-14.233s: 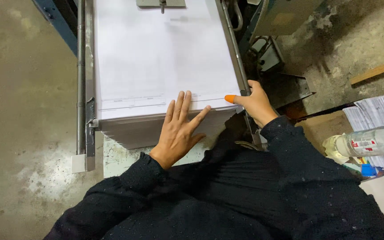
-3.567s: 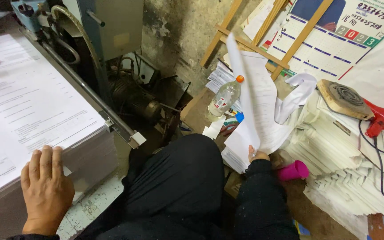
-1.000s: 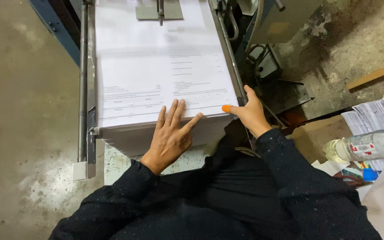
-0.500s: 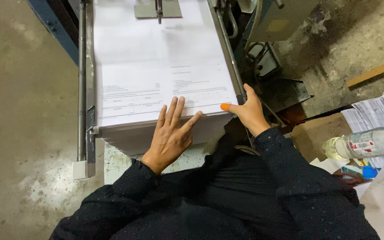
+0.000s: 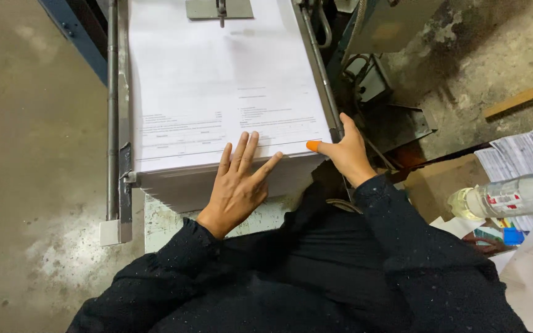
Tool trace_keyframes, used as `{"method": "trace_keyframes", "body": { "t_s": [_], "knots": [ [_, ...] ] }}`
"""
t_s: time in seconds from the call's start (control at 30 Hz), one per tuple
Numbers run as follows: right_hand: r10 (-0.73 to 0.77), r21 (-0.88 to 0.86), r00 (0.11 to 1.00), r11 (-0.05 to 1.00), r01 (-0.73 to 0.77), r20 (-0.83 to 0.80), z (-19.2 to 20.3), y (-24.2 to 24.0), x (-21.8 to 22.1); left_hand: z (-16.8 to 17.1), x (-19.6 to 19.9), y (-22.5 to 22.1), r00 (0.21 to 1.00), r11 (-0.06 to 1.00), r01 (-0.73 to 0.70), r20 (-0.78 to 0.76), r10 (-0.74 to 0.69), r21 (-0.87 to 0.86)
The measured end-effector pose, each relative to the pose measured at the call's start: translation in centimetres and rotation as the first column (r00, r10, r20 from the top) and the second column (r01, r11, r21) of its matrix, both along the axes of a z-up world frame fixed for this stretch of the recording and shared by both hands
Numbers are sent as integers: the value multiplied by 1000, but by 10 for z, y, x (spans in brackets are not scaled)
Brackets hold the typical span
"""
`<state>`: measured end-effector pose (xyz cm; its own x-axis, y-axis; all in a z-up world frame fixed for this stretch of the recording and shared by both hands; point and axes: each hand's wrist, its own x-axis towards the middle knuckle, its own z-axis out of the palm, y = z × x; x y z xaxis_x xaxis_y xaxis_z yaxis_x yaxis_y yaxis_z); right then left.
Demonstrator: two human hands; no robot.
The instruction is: Aligning a stack of printed papers in a machine feeder by tapping the edges to ensure proper feeding
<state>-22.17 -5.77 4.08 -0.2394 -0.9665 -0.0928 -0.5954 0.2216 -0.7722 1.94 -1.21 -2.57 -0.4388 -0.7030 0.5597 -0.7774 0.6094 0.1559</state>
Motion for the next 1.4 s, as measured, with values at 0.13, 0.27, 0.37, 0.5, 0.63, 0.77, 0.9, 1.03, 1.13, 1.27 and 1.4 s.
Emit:
{"method": "trace_keyframes", "body": {
  "t_s": [0.13,0.27,0.37,0.5,0.63,0.77,0.9,1.03,1.13,1.27,1.4],
  "knots": [
    [-23,-15,997,1000,22,-76,-4,-3,2,0,0,1,999,1000,3,38,-3,-5],
    [-43,32,994,998,46,-103,3,-2,5,1,0,0,999,1000,0,52,1,-7],
    [-17,2,999,1000,17,-27,-1,1,0,4,-1,3,1000,1000,0,18,0,13],
    [-7,19,999,1000,8,-31,-3,0,-2,3,-1,2,1000,999,-1,10,0,33],
    [-29,16,997,999,30,-67,5,3,6,4,-1,3,999,999,6,32,-7,32],
    [-29,10,997,999,30,-74,6,6,7,1,-2,0,1000,1000,11,8,-11,25],
    [-5,13,1000,1000,5,-28,-1,2,0,4,-3,3,1000,999,-1,-20,2,33],
    [-16,-11,999,1000,15,-52,-2,0,2,3,-3,2,1000,1000,17,2,-17,24],
    [-29,7,996,1000,29,-89,12,8,11,3,-3,1,1000,1000,12,25,-13,22],
    [9,12,998,1000,-9,-61,4,4,4,-1,-5,-1,1000,1000,13,-17,-13,25],
    [42,11,998,999,-41,-54,-1,1,0,1,-6,2,998,999,26,-52,-24,38]
  ]
}}
